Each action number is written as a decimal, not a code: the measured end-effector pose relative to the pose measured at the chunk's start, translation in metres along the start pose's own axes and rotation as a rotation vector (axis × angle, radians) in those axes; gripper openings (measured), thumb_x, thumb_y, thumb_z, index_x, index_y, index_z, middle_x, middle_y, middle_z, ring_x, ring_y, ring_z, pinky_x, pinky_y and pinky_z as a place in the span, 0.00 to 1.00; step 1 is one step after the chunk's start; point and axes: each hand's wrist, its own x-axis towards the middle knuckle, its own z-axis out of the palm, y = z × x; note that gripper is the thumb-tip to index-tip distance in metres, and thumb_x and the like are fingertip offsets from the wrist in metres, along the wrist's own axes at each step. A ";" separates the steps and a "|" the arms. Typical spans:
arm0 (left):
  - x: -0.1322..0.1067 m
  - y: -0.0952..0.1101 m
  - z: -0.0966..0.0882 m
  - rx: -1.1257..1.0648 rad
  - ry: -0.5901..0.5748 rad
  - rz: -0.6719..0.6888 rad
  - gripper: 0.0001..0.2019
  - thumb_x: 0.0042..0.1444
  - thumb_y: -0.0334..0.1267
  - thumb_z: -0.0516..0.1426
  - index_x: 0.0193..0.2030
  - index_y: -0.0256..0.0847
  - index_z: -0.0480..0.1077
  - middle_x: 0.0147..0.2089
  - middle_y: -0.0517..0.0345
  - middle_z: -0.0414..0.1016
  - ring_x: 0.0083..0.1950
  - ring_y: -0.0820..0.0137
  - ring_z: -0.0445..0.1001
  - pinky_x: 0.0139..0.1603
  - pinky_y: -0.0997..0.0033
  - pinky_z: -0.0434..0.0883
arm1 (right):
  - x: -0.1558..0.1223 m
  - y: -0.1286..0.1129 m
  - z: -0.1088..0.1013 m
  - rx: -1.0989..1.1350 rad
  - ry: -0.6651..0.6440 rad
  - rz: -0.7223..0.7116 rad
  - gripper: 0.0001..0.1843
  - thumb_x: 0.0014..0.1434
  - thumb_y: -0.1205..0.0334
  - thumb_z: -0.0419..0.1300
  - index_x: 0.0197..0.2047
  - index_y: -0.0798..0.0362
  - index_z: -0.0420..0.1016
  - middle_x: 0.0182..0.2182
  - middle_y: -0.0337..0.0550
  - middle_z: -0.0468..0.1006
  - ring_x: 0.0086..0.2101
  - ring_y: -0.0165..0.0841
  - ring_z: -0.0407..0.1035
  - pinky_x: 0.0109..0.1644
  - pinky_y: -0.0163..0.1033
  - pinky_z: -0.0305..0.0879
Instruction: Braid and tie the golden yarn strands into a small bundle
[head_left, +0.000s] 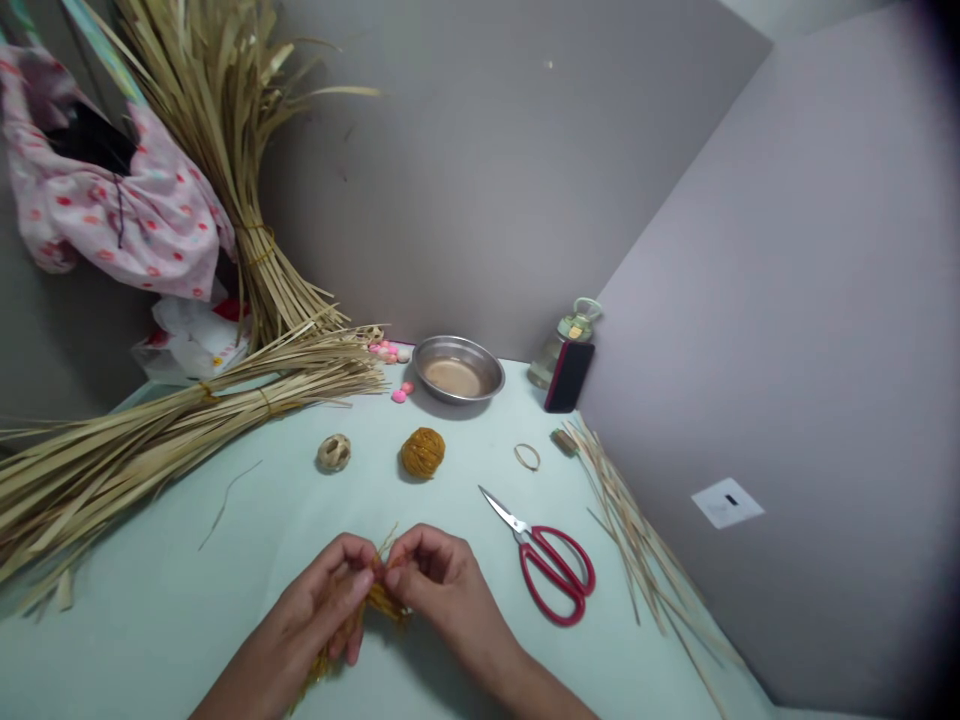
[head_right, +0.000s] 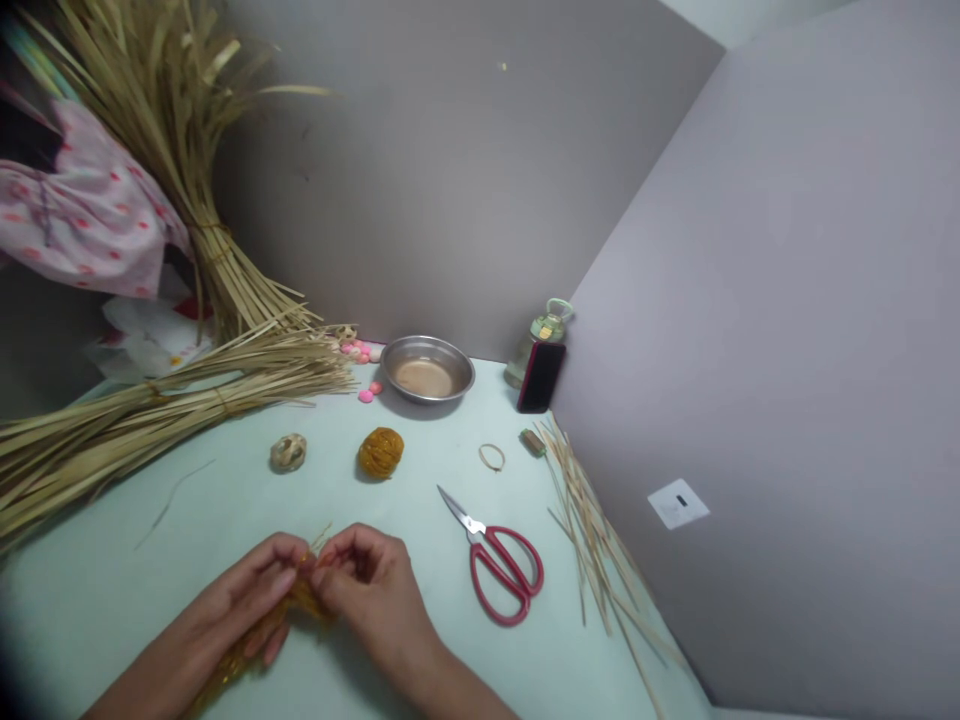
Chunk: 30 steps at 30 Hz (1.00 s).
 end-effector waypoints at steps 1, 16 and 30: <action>0.000 0.000 0.000 0.015 -0.034 0.010 0.16 0.60 0.56 0.54 0.40 0.46 0.67 0.26 0.69 0.61 0.24 0.74 0.60 0.26 0.73 0.59 | 0.000 0.000 0.000 -0.003 -0.003 -0.003 0.21 0.45 0.48 0.73 0.28 0.57 0.72 0.20 0.34 0.67 0.22 0.23 0.55 0.28 0.32 0.51; 0.000 0.003 -0.002 -0.098 0.056 -0.016 0.10 0.61 0.49 0.57 0.36 0.45 0.68 0.30 0.65 0.68 0.27 0.73 0.62 0.30 0.73 0.62 | -0.014 -0.011 -0.004 -0.531 -0.100 -0.235 0.17 0.46 0.55 0.73 0.33 0.53 0.73 0.31 0.37 0.71 0.31 0.29 0.63 0.36 0.35 0.60; 0.001 0.000 -0.002 0.061 0.049 -0.002 0.12 0.62 0.50 0.54 0.35 0.44 0.67 0.24 0.69 0.64 0.23 0.74 0.63 0.25 0.74 0.59 | -0.019 -0.020 -0.001 -0.510 -0.106 -0.267 0.03 0.58 0.64 0.60 0.36 0.54 0.75 0.30 0.38 0.72 0.32 0.30 0.66 0.39 0.35 0.63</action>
